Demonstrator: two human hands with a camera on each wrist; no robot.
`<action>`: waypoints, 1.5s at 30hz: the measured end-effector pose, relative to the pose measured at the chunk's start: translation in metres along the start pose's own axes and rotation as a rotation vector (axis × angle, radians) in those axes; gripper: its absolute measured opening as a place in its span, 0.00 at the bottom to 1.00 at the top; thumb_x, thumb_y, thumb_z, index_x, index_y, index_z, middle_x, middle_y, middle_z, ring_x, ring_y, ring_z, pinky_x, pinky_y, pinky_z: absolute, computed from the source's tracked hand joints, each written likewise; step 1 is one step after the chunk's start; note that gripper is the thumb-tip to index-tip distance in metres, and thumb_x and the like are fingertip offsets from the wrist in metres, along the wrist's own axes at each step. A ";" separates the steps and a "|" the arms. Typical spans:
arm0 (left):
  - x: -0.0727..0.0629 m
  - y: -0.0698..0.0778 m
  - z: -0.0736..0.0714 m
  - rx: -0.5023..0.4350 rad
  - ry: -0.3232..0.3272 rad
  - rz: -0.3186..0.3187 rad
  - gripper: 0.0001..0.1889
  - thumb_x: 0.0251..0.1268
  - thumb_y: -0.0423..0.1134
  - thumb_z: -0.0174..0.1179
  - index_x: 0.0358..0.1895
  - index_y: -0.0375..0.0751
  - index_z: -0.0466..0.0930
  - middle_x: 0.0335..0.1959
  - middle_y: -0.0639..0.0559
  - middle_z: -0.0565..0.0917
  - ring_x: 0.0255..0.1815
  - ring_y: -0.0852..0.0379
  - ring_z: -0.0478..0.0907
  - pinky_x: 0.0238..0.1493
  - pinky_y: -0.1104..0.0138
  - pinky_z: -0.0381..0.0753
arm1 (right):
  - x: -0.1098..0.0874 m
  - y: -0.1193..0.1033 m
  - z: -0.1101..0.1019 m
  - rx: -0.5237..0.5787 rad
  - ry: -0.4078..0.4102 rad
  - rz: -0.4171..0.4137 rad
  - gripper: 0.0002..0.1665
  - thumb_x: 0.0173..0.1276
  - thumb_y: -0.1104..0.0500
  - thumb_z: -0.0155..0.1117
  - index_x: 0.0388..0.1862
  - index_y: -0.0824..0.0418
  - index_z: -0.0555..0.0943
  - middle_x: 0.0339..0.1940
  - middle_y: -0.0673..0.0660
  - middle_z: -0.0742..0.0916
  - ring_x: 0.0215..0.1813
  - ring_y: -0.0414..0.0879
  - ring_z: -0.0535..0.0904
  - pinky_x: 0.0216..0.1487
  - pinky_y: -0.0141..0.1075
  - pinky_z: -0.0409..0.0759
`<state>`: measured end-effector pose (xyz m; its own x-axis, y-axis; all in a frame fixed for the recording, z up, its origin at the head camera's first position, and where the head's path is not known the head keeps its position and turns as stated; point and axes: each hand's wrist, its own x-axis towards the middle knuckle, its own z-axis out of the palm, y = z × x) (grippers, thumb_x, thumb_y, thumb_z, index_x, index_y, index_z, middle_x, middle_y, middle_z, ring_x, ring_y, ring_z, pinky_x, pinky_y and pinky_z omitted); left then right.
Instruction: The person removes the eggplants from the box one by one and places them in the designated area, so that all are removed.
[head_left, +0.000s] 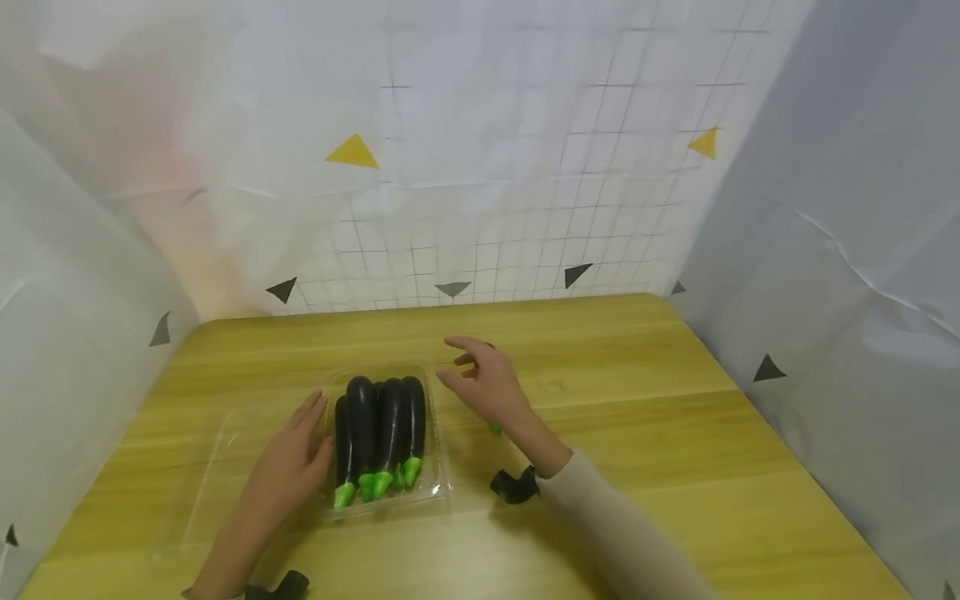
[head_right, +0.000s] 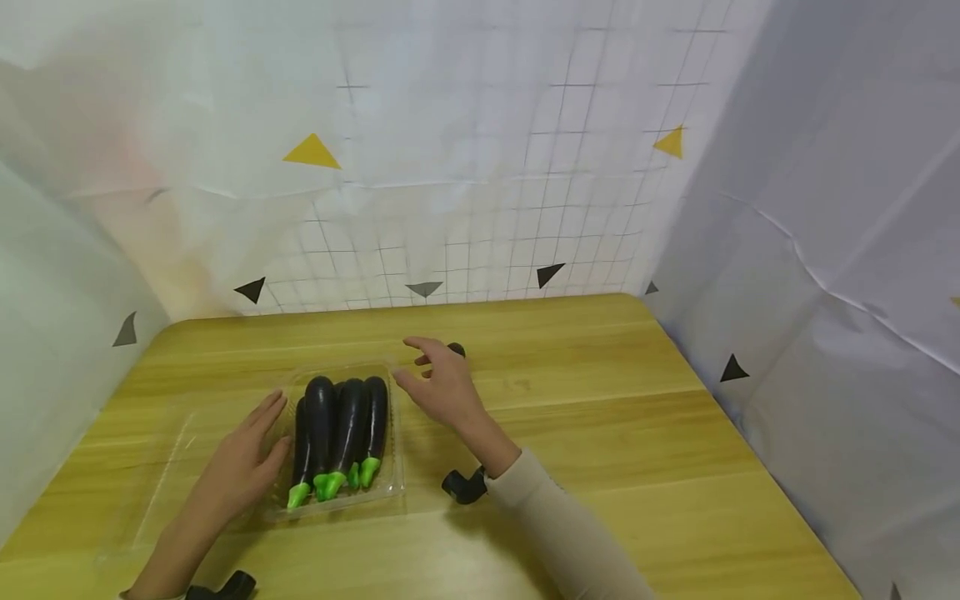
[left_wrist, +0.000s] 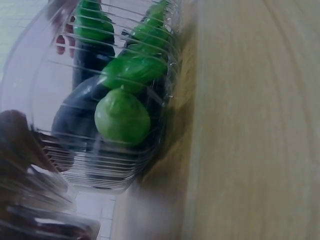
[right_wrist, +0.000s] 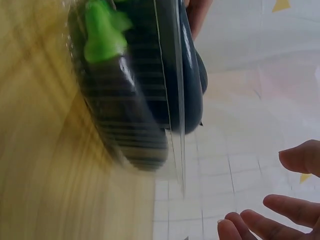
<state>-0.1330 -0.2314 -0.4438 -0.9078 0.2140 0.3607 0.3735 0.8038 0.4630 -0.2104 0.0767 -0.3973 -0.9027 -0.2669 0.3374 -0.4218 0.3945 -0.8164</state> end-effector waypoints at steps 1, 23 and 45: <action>-0.001 0.000 0.000 0.001 -0.003 -0.005 0.32 0.71 0.30 0.59 0.75 0.21 0.62 0.77 0.27 0.62 0.72 0.26 0.65 0.69 0.35 0.67 | 0.000 -0.001 0.002 -0.003 -0.011 -0.009 0.29 0.73 0.54 0.70 0.71 0.58 0.79 0.63 0.58 0.84 0.55 0.56 0.85 0.52 0.46 0.87; -0.001 0.001 -0.003 -0.004 0.005 -0.010 0.32 0.71 0.30 0.58 0.75 0.20 0.62 0.77 0.27 0.62 0.71 0.25 0.65 0.67 0.34 0.68 | -0.006 -0.015 0.027 0.046 -0.132 -0.069 0.31 0.73 0.56 0.70 0.73 0.61 0.76 0.68 0.59 0.82 0.56 0.55 0.84 0.55 0.38 0.85; -0.001 0.002 0.000 -0.006 0.010 -0.009 0.32 0.71 0.30 0.59 0.74 0.20 0.63 0.76 0.27 0.63 0.70 0.24 0.66 0.65 0.34 0.70 | -0.008 -0.016 0.050 -0.055 -0.237 0.006 0.34 0.71 0.56 0.73 0.73 0.63 0.75 0.66 0.59 0.83 0.40 0.41 0.85 0.33 0.29 0.85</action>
<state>-0.1317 -0.2302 -0.4430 -0.9092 0.2009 0.3646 0.3663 0.8023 0.4713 -0.1922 0.0284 -0.4107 -0.8629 -0.4606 0.2079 -0.4262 0.4422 -0.7892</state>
